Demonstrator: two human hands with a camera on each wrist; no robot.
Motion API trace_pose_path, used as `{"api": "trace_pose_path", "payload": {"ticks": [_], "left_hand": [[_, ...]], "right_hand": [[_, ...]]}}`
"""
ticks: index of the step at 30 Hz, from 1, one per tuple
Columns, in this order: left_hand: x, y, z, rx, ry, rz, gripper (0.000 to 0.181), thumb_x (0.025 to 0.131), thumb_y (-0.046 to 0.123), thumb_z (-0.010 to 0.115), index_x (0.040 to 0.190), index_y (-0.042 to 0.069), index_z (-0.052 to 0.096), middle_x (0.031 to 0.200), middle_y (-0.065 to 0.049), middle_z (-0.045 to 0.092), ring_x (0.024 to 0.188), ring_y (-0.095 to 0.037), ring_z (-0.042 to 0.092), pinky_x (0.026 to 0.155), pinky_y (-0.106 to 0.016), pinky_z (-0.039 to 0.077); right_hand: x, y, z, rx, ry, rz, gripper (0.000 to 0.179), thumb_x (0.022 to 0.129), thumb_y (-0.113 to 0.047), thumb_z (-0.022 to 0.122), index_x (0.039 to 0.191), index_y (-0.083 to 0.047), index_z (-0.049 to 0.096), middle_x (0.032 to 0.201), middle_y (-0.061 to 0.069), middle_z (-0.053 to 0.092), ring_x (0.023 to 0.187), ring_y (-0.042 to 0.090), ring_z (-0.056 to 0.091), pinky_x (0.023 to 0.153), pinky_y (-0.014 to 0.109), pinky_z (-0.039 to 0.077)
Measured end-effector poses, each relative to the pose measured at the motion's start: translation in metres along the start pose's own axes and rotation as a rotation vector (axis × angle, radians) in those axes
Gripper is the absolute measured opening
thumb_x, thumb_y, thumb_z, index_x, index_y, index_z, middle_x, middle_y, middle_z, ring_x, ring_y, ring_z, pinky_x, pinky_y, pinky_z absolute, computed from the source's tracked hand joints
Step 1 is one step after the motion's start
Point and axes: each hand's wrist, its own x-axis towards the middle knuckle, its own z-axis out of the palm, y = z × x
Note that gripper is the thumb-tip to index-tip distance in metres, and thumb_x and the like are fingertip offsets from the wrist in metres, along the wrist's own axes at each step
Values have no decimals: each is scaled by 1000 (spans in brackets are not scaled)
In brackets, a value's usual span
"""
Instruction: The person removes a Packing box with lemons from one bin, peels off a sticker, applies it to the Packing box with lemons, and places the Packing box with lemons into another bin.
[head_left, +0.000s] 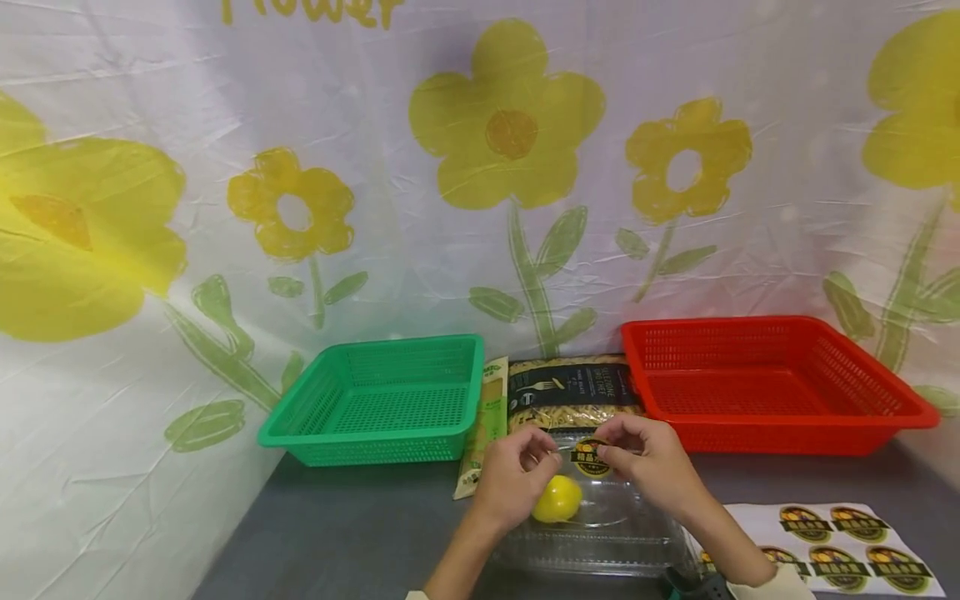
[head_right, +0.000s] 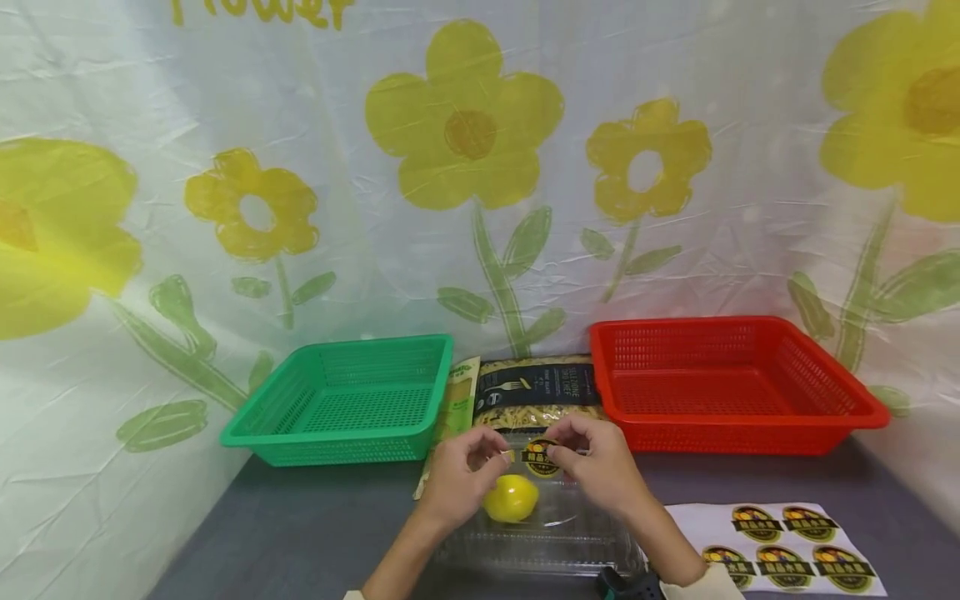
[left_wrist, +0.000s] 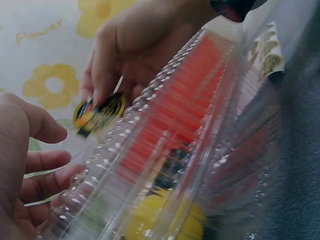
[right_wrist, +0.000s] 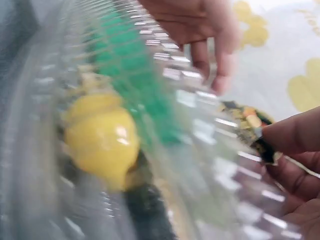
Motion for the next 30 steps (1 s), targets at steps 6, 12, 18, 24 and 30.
{"api": "trace_pose_path", "payload": {"ticks": [6, 12, 18, 24, 30], "left_hand": [[-1, 2, 5, 33, -6, -4, 4, 92, 19, 68, 93, 16, 71, 77, 8, 62, 64, -8, 56, 61, -25, 50], [-1, 2, 4, 65, -17, -18, 4, 93, 18, 70, 90, 16, 71, 77, 9, 63, 61, -6, 55, 58, -25, 49], [-1, 0, 4, 146, -14, 4, 10, 89, 11, 74, 84, 18, 69, 75, 10, 63, 57, -4, 51, 55, -23, 46], [1, 3, 5, 320, -44, 7, 12, 89, 15, 77, 82, 21, 69, 76, 14, 62, 63, -3, 52, 61, -24, 43], [3, 2, 8, 485, -50, 7, 15, 87, 18, 79, 80, 24, 67, 74, 18, 60, 73, -4, 55, 65, -26, 43]], "right_hand": [[0, 9, 5, 2, 3, 10, 10, 87, 2, 73, 97, -2, 71, 86, 13, 69, 59, 21, 61, 51, 32, 53], [1, 13, 9, -39, -14, -46, 11, 86, -2, 78, 95, -5, 74, 87, 7, 72, 67, 15, 65, 56, 28, 54], [3, 15, 14, -172, -37, -115, 10, 86, -4, 79, 93, -9, 75, 85, -2, 73, 72, 8, 63, 63, 26, 55], [3, 16, 16, -323, -76, -105, 11, 87, -4, 77, 93, -13, 74, 82, -7, 70, 68, 5, 60, 59, 25, 53], [2, 13, 20, -424, -86, -119, 13, 86, -3, 78, 89, -15, 72, 77, -11, 67, 63, 2, 56, 56, 23, 51]]}}
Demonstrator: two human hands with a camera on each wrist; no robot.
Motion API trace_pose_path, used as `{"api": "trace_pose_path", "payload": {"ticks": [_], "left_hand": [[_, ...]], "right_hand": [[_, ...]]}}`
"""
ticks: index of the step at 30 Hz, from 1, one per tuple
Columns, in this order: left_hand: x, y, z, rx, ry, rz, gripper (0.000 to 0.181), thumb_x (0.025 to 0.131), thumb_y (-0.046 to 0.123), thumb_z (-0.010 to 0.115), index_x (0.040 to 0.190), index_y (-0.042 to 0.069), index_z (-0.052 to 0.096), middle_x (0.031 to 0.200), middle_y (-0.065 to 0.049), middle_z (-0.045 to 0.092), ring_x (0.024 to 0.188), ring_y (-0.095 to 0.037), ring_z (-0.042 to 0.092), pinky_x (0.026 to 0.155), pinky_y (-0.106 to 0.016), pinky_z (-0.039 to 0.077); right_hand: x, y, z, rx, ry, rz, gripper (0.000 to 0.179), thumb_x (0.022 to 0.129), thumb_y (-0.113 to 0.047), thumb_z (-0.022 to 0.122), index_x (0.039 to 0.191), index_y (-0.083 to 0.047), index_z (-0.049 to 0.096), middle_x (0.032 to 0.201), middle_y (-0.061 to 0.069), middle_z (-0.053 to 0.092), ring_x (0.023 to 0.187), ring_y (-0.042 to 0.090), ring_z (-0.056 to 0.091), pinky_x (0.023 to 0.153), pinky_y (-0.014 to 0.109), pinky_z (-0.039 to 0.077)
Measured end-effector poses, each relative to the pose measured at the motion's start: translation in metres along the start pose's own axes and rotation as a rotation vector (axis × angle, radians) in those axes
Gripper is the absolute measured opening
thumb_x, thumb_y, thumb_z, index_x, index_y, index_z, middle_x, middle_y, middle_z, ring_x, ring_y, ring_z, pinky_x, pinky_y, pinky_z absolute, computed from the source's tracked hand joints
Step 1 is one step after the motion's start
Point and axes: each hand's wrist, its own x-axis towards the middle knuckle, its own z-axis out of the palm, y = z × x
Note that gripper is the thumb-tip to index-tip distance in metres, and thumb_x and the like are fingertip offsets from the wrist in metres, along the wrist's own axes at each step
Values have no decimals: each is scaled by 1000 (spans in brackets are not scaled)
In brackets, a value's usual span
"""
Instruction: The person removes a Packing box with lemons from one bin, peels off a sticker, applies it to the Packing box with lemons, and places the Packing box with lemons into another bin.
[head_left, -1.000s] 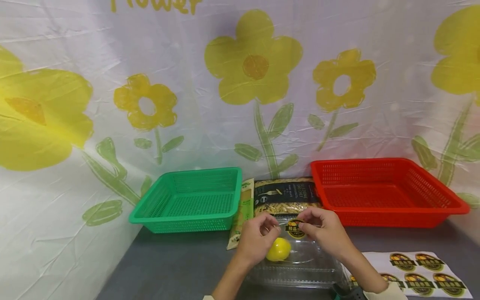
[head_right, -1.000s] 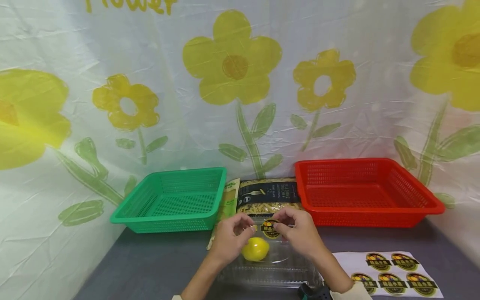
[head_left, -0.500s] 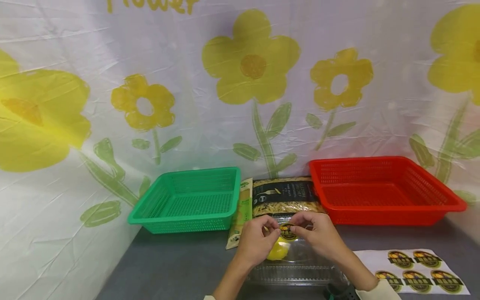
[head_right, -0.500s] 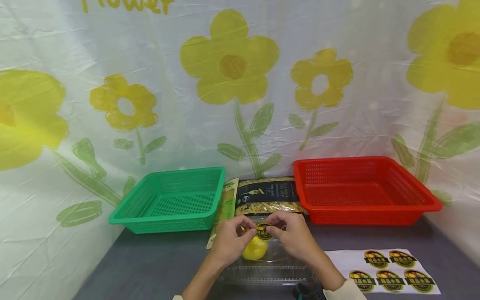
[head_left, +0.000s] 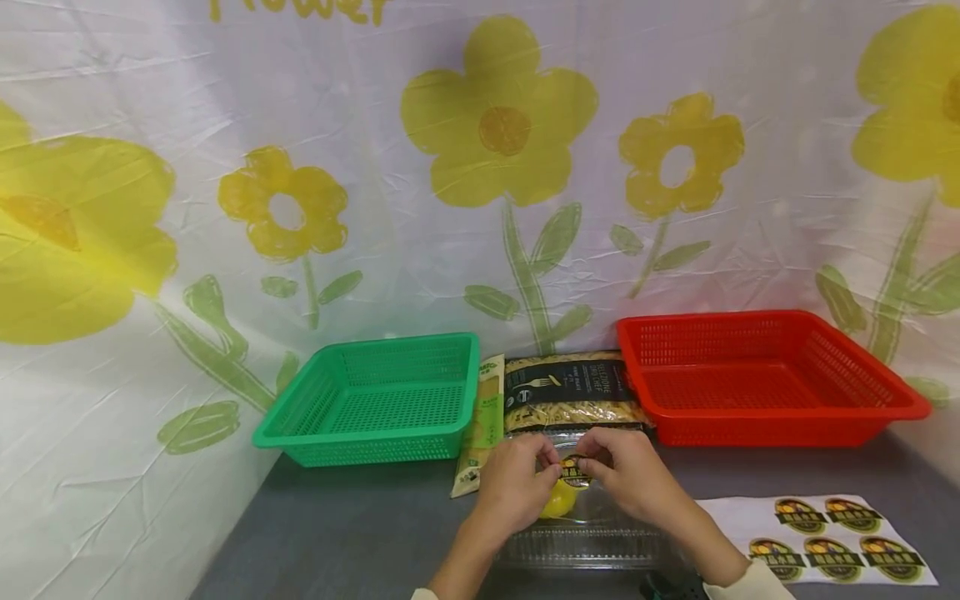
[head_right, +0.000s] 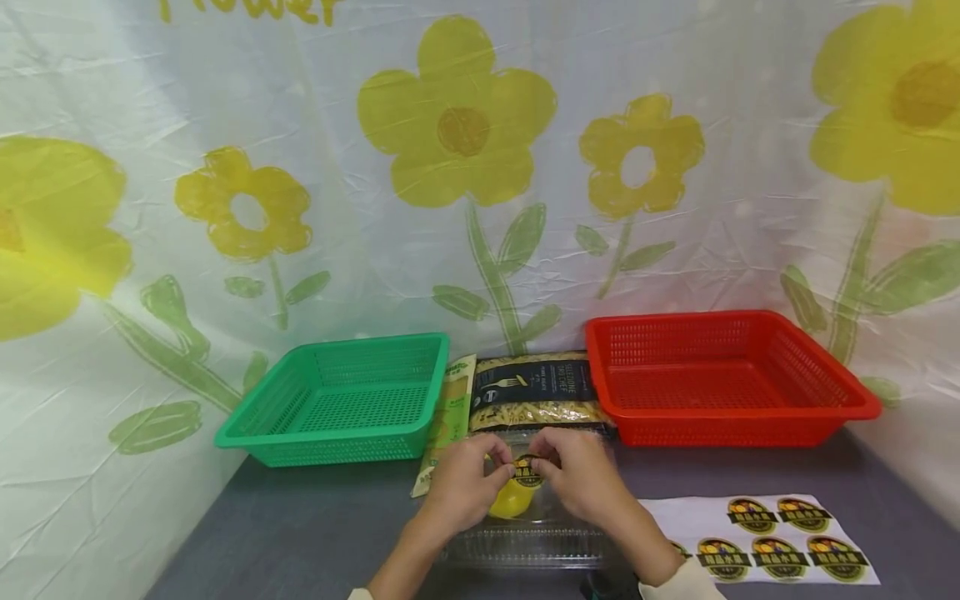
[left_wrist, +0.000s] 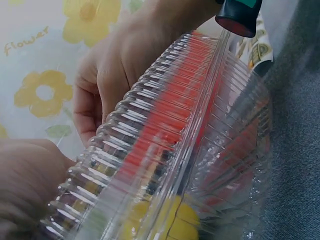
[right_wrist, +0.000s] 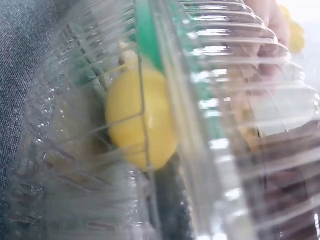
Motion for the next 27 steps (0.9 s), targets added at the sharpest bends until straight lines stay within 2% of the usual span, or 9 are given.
{"api": "trace_pose_path", "payload": {"ticks": [7, 13, 19, 23, 27], "left_hand": [[1, 1, 2, 74, -18, 2, 16, 88, 19, 79, 81, 24, 66, 74, 17, 59, 77, -8, 58, 66, -29, 45], [1, 0, 3, 91, -10, 14, 12, 88, 20, 78, 83, 22, 68, 74, 17, 59, 74, -7, 57, 63, -27, 44], [0, 0, 4, 108, 8, 15, 12, 86, 21, 79, 83, 21, 68, 73, 14, 56, 71, -7, 53, 62, -26, 42], [0, 0, 4, 95, 6, 5, 13, 85, 19, 80, 82, 19, 67, 71, 12, 54, 69, -7, 50, 61, -26, 41], [-1, -1, 4, 78, 13, 24, 13, 84, 17, 79, 81, 18, 67, 70, 12, 53, 67, -6, 49, 60, -25, 41]], "right_hand": [[-1, 0, 3, -97, 60, -44, 18, 82, -2, 81, 87, -15, 70, 77, -11, 62, 66, 1, 54, 60, 22, 49], [-2, -1, 3, -109, 75, -37, 28, 76, 3, 84, 94, -15, 70, 76, -9, 57, 67, 3, 51, 61, 23, 47], [-2, -1, 1, -91, 23, -48, 26, 79, 4, 80, 94, -14, 70, 78, -10, 64, 68, 0, 55, 62, 22, 50], [-2, -1, 0, -115, -21, -51, 24, 80, 1, 80, 93, -18, 71, 84, -11, 66, 75, 2, 59, 67, 24, 51], [-2, -2, -3, -123, -66, -62, 26, 81, -1, 80, 95, -21, 71, 89, -12, 67, 82, 5, 61, 72, 27, 52]]}}
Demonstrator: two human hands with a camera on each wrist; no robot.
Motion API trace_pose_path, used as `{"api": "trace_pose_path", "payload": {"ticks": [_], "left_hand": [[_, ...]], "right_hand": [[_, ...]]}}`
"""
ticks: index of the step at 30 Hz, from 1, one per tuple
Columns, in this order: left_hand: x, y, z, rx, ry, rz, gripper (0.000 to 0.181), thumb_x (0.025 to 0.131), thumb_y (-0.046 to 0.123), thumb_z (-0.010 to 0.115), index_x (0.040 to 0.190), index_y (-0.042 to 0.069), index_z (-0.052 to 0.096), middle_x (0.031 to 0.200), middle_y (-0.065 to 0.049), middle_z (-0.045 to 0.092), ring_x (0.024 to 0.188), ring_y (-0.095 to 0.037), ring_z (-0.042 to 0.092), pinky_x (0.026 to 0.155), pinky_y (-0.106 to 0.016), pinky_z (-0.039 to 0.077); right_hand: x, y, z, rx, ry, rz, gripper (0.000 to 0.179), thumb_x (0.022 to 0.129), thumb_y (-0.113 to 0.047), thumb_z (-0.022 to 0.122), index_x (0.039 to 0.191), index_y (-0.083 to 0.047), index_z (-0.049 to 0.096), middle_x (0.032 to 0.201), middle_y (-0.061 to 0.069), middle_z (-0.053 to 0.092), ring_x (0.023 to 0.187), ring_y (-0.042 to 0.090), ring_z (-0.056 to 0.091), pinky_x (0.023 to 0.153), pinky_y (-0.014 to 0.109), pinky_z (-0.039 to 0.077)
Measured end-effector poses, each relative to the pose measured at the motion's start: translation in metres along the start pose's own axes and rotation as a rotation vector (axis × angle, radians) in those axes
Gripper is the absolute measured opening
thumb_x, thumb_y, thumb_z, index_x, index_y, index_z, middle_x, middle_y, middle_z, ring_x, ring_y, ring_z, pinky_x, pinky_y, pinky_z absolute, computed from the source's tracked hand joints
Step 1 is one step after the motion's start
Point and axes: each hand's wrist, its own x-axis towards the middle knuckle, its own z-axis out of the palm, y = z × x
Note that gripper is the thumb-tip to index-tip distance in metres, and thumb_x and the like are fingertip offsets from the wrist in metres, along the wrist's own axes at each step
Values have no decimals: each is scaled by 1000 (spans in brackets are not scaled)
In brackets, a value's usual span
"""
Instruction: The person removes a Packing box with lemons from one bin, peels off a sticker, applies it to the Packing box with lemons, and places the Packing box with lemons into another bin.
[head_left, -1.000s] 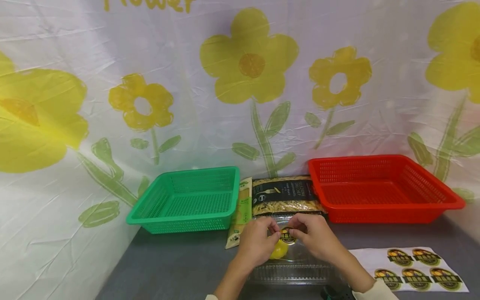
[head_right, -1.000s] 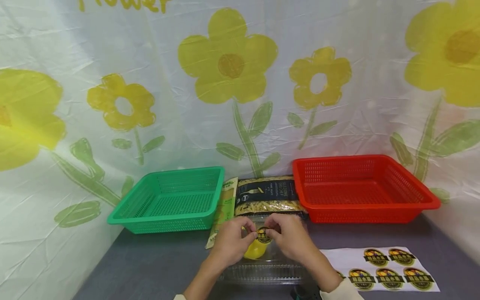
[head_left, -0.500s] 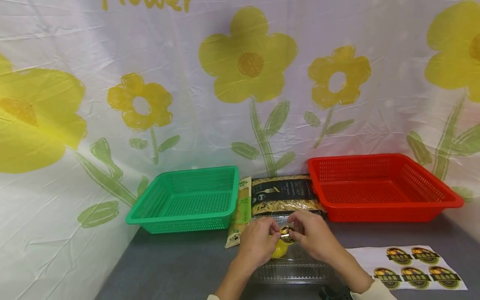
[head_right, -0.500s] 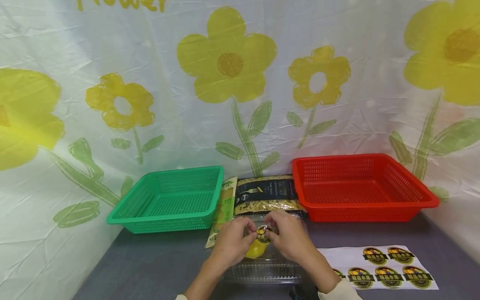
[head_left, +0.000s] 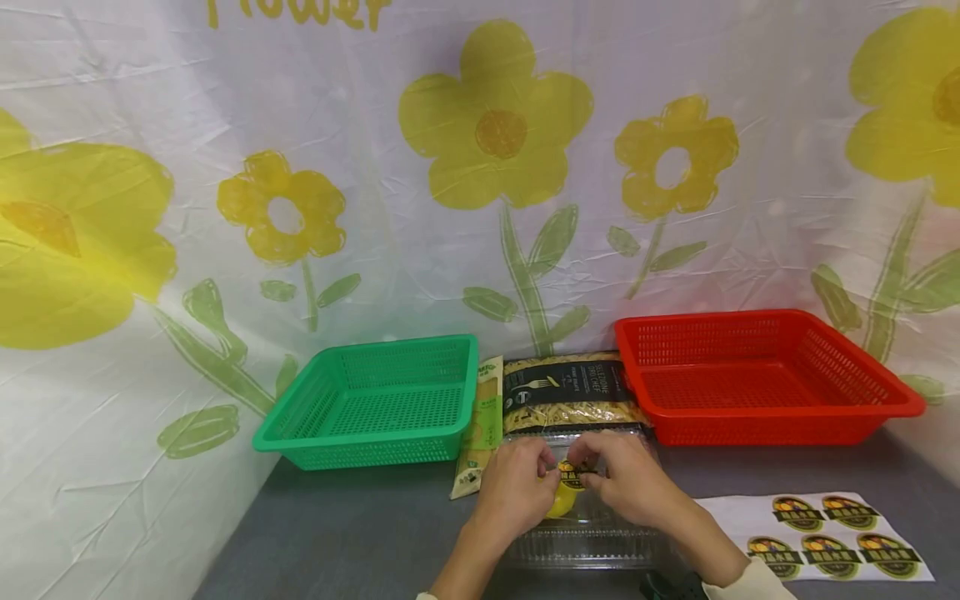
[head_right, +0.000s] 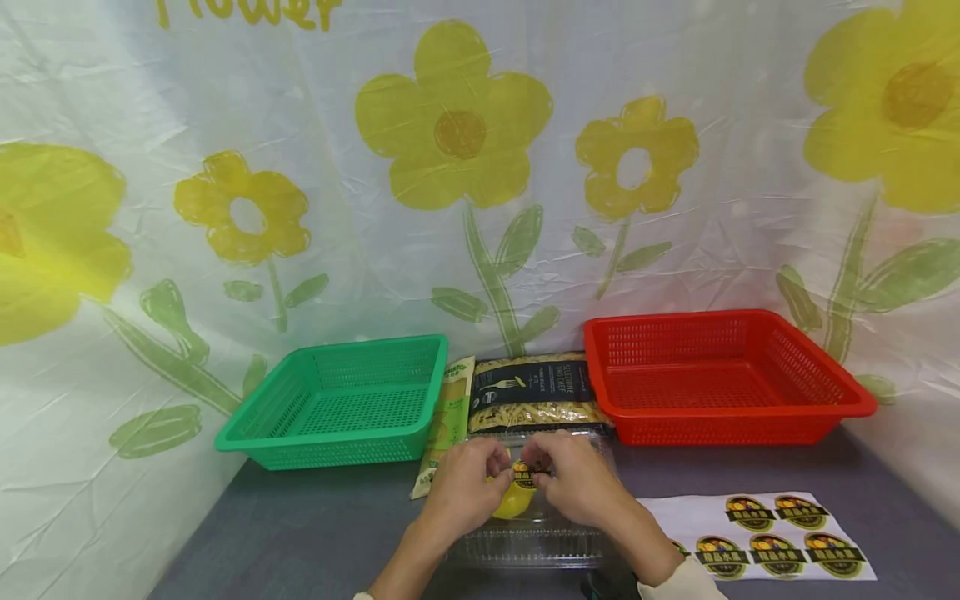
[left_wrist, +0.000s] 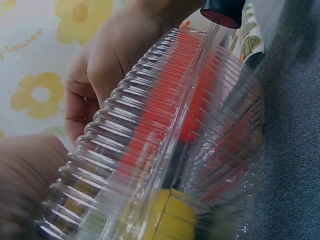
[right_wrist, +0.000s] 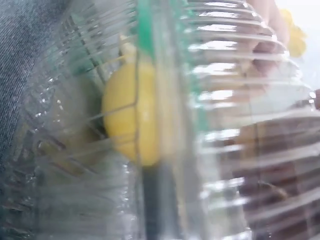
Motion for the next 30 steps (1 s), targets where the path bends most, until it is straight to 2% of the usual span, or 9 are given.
{"api": "trace_pose_path", "payload": {"ticks": [6, 9, 13, 16, 17, 19, 22, 25, 30], "left_hand": [[-1, -2, -4, -96, -36, 3, 9, 84, 14, 79, 84, 15, 70, 72, 11, 57, 67, -5, 51, 61, -24, 44], [-4, -4, -10, -212, -80, -31, 8, 85, 12, 78, 90, 12, 72, 75, 9, 59, 67, -6, 52, 61, -25, 46], [-4, -9, -19, -420, -116, -56, 16, 86, 8, 76, 101, 10, 69, 78, 4, 59, 64, -9, 53, 57, -25, 46], [-3, -13, -25, -538, -115, -39, 22, 87, 6, 75, 108, 9, 68, 80, 0, 61, 64, -11, 55, 56, -24, 48], [-3, -15, -27, -554, -106, -34, 23, 87, 6, 74, 109, 8, 68, 80, 0, 62, 64, -12, 57, 57, -24, 49], [-3, -20, -32, -564, -80, -31, 25, 87, 7, 74, 111, 7, 68, 81, 0, 64, 68, -13, 60, 60, -25, 52], [-3, -27, -40, -555, -48, -52, 27, 88, 10, 74, 114, 6, 68, 85, -2, 65, 76, -17, 63, 66, -30, 55], [-2, -36, -47, -523, -47, -106, 29, 89, 15, 75, 116, 7, 67, 91, -4, 64, 83, -19, 61, 71, -35, 53], [-3, -48, -57, -485, -149, -279, 47, 90, 29, 76, 128, 8, 58, 103, -9, 60, 86, -22, 58, 69, -38, 51]], "right_hand": [[-3, -2, -7, 45, -65, 12, 33, 79, -2, 81, 105, -21, 72, 100, -12, 70, 95, 11, 64, 82, 35, 52], [-4, -4, -15, 152, -112, 28, 35, 82, -6, 81, 113, -17, 70, 110, -5, 71, 98, 17, 65, 81, 35, 53], [-4, -5, -30, 324, -117, 76, 37, 87, -9, 78, 121, -11, 66, 122, 12, 68, 84, 23, 68, 69, 29, 57], [-4, -3, -42, 359, -40, 103, 37, 88, -7, 77, 123, -10, 65, 124, 14, 67, 84, 25, 71, 69, 28, 59], [-4, -3, -46, 351, -2, 108, 36, 88, -7, 77, 122, -11, 65, 123, 12, 67, 89, 25, 71, 71, 28, 59], [-6, 0, -54, 326, 84, 103, 34, 88, -5, 77, 120, -12, 66, 118, 8, 68, 96, 25, 69, 75, 28, 59], [-8, 8, -65, 295, 222, 86, 29, 88, -3, 75, 115, -11, 67, 110, 5, 69, 94, 22, 67, 71, 29, 58], [-10, 18, -78, 273, 348, 67, 25, 90, -2, 73, 113, -8, 67, 104, 4, 70, 91, 13, 65, 70, 26, 57], [-17, 35, -97, 314, 549, 103, 22, 93, -1, 70, 115, -3, 67, 97, -7, 72, 85, 4, 67, 68, 20, 56]]}}
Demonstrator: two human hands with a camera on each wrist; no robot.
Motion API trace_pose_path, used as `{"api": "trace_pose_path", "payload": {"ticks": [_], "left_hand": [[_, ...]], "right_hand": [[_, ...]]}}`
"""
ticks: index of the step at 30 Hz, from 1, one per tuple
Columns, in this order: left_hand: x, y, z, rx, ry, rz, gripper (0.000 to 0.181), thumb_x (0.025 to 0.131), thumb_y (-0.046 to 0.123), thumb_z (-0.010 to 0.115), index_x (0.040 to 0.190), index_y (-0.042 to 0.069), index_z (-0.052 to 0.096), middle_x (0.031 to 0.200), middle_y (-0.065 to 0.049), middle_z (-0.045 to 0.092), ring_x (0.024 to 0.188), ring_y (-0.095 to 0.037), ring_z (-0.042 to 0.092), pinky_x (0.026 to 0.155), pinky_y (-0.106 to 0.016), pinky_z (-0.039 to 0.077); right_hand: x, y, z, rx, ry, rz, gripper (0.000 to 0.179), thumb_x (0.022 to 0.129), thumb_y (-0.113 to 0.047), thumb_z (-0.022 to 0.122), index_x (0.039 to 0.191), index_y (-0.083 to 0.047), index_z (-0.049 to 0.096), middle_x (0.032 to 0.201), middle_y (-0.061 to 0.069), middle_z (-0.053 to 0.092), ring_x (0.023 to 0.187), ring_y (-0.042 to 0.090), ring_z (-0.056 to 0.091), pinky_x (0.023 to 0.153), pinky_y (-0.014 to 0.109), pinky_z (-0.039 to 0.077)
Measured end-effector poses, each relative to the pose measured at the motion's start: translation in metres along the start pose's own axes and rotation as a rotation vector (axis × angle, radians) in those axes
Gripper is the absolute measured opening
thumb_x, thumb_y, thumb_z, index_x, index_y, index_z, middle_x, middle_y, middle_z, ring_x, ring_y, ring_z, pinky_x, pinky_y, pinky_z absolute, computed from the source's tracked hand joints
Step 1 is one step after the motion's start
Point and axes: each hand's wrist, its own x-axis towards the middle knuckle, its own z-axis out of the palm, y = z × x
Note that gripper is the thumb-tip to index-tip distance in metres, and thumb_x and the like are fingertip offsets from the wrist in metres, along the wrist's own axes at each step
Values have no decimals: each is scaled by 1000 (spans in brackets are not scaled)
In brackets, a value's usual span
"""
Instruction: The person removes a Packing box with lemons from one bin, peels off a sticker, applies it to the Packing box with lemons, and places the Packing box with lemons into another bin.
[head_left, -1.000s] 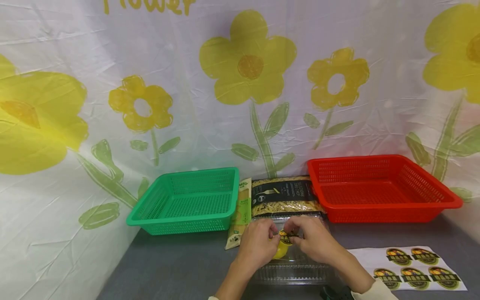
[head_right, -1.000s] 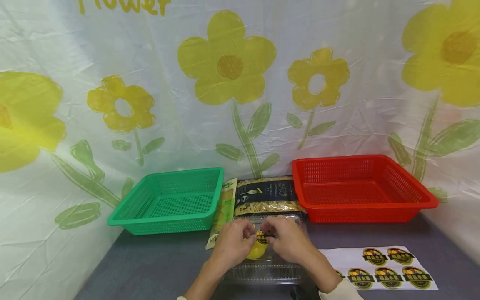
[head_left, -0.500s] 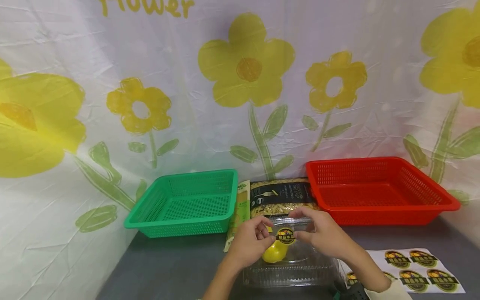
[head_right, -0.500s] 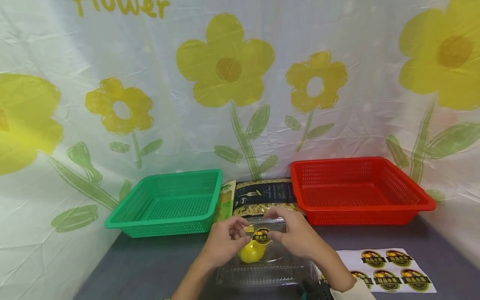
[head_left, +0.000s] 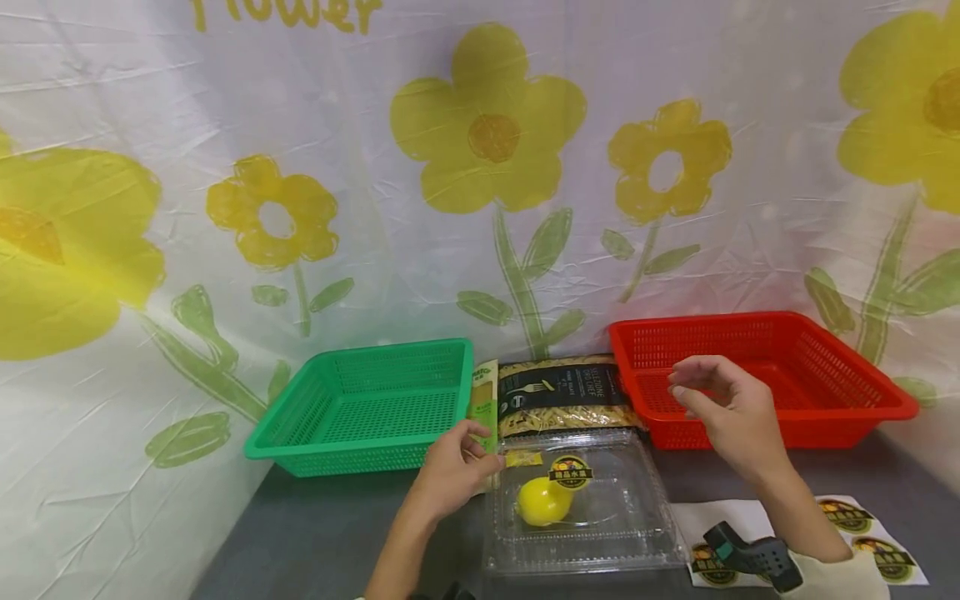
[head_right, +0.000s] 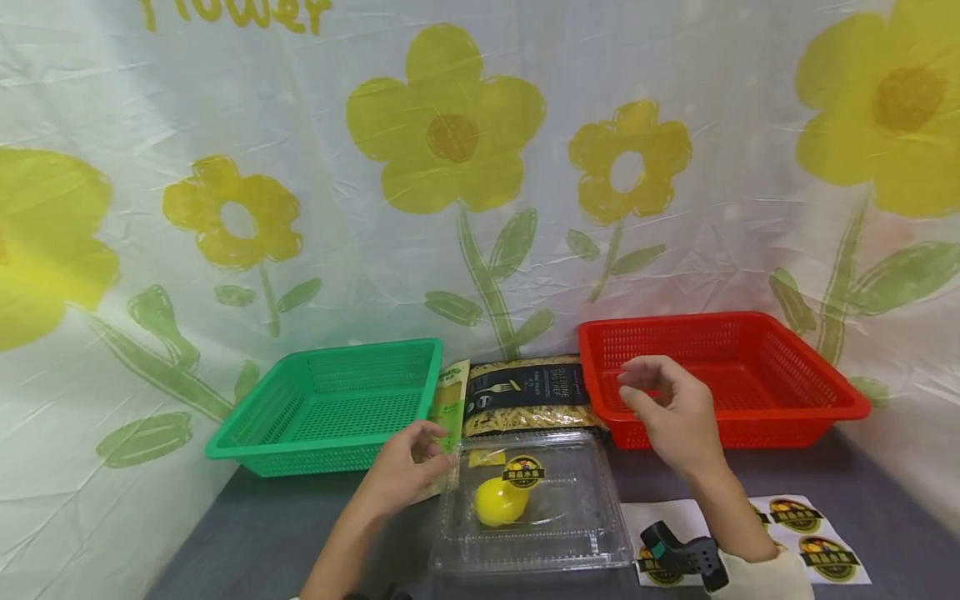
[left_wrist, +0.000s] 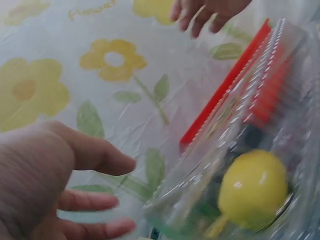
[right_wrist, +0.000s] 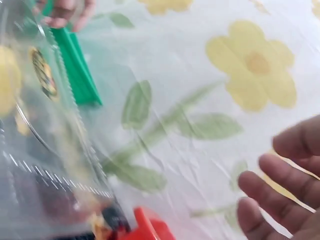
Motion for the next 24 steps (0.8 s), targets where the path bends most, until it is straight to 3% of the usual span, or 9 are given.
{"api": "trace_pose_path", "payload": {"ticks": [2, 7, 9, 15, 19, 22, 24], "left_hand": [[-1, -2, -5, -11, -39, -79, 58, 90, 37, 76, 134, 7, 53, 105, -11, 59, 84, -25, 59, 67, -40, 51], [-5, -7, -10, -72, -142, -217, 83, 89, 47, 75, 146, 1, 36, 114, -14, 60, 90, -29, 63, 70, -45, 56], [-6, -9, -11, -105, -180, -257, 88, 89, 45, 76, 149, 0, 30, 120, -16, 60, 94, -30, 65, 71, -48, 59], [-8, -15, -11, -217, -280, -326, 91, 87, 35, 79, 150, -1, 24, 114, -24, 63, 88, -33, 69, 68, -52, 61], [-9, -20, -10, -247, -349, -349, 87, 85, 31, 81, 148, 0, 29, 105, -23, 63, 82, -34, 70, 66, -49, 61], [-10, -22, -9, -244, -405, -374, 76, 86, 33, 80, 140, 1, 38, 100, -22, 65, 75, -31, 71, 63, -45, 62], [-9, -23, -10, -245, -438, -390, 68, 87, 36, 79, 134, 2, 42, 97, -20, 66, 71, -29, 71, 61, -42, 61]], "right_hand": [[2, 4, -8, 85, 93, 57, 21, 93, 0, 70, 113, 0, 67, 93, -8, 73, 79, 6, 70, 63, 19, 56], [7, 18, -24, 148, 422, 283, 11, 92, -4, 72, 103, -2, 70, 77, -8, 71, 61, 6, 68, 54, 17, 53], [9, 26, -29, 140, 574, 361, 6, 89, -5, 72, 95, -5, 72, 70, -10, 68, 54, 5, 63, 51, 15, 51], [12, 51, -43, 378, 977, 475, 13, 83, 1, 68, 77, -11, 67, 64, -5, 60, 46, 9, 47, 46, 14, 42], [10, 66, -48, 415, 1104, 554, 20, 79, 5, 65, 76, -14, 61, 68, -4, 52, 57, 10, 42, 51, 17, 33], [6, 75, -48, 401, 1125, 646, 24, 78, 6, 65, 81, -17, 57, 75, -3, 47, 64, 10, 39, 55, 18, 30], [2, 79, -49, 445, 1115, 705, 29, 80, 6, 64, 89, -19, 54, 82, -3, 46, 60, 8, 41, 53, 16, 35]]}}
